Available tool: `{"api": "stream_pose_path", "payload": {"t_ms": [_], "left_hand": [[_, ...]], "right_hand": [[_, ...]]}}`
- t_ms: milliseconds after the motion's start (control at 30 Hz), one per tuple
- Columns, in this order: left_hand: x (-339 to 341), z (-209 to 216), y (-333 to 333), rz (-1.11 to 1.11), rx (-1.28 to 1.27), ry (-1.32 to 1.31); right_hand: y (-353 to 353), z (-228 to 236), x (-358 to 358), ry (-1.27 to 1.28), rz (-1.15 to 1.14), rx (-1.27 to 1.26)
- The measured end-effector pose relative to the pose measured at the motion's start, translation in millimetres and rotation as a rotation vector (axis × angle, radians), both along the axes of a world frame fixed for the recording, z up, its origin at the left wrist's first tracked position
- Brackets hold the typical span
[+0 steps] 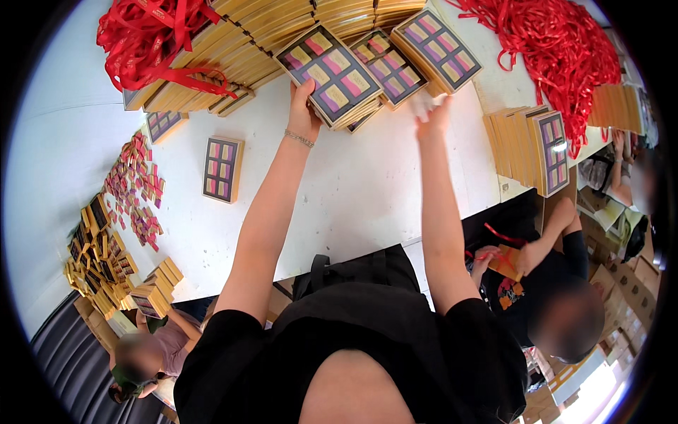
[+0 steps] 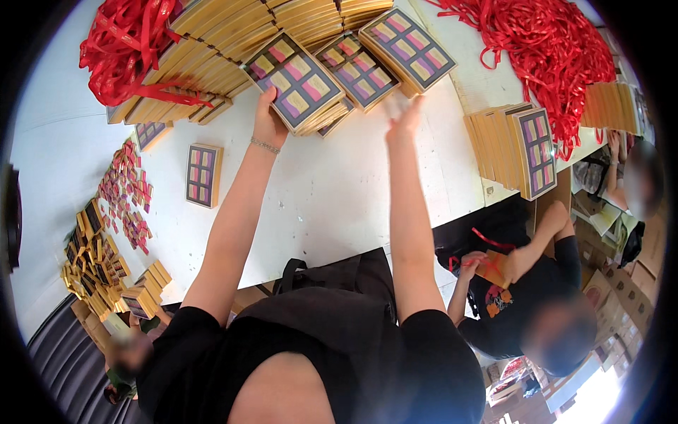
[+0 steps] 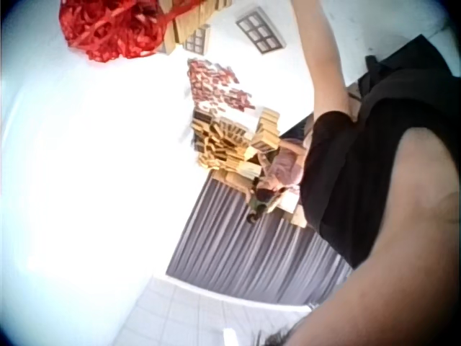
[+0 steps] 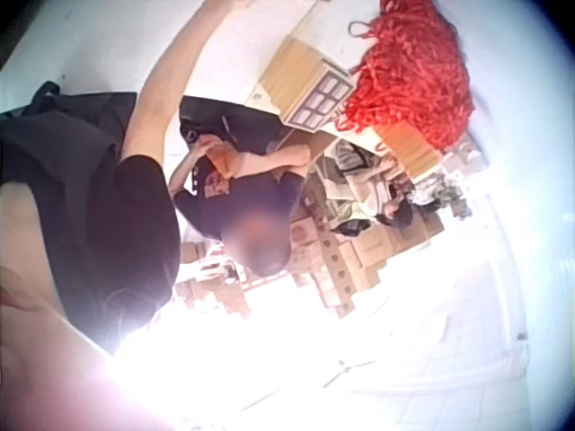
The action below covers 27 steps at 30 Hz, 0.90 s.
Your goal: The person assembles small rectangular palettes by placing pink and yellow rectangular inserts into black trays, then covers them with clear plastic lids. The person stacks the completed palettes and continues the process with additional trays and inserts.
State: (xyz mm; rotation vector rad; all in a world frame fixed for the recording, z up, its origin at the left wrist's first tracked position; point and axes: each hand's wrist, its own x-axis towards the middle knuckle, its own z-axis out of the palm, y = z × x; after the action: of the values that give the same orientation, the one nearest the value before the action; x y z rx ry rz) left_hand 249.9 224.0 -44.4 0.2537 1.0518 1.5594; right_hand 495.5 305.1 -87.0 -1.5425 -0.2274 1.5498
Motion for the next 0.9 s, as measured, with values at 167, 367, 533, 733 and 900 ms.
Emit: {"api": "stream_pose_path", "payload": {"t_ms": [167, 367, 533, 733, 900], "left_hand": [[12, -4, 2, -0.038, 0.062, -0.018], [-7, 6, -12, -0.107, 0.069, -0.096], [-11, 5, -14, -0.101, 0.052, -0.108], [-7, 6, -14, -0.106, -0.035, -0.076], [40, -5, 18, -0.197, 0.047, -0.156]], "right_hand": [[3, -43, -61, -0.302, -0.003, 0.188], [-16, 35, -58, -0.056, 0.077, 0.186], [-75, 68, -32, -0.188, -0.04, 0.357], [-63, 149, 44, 0.134, -0.017, 0.53], [56, 108, 100, -0.167, 0.147, 0.305]]}}
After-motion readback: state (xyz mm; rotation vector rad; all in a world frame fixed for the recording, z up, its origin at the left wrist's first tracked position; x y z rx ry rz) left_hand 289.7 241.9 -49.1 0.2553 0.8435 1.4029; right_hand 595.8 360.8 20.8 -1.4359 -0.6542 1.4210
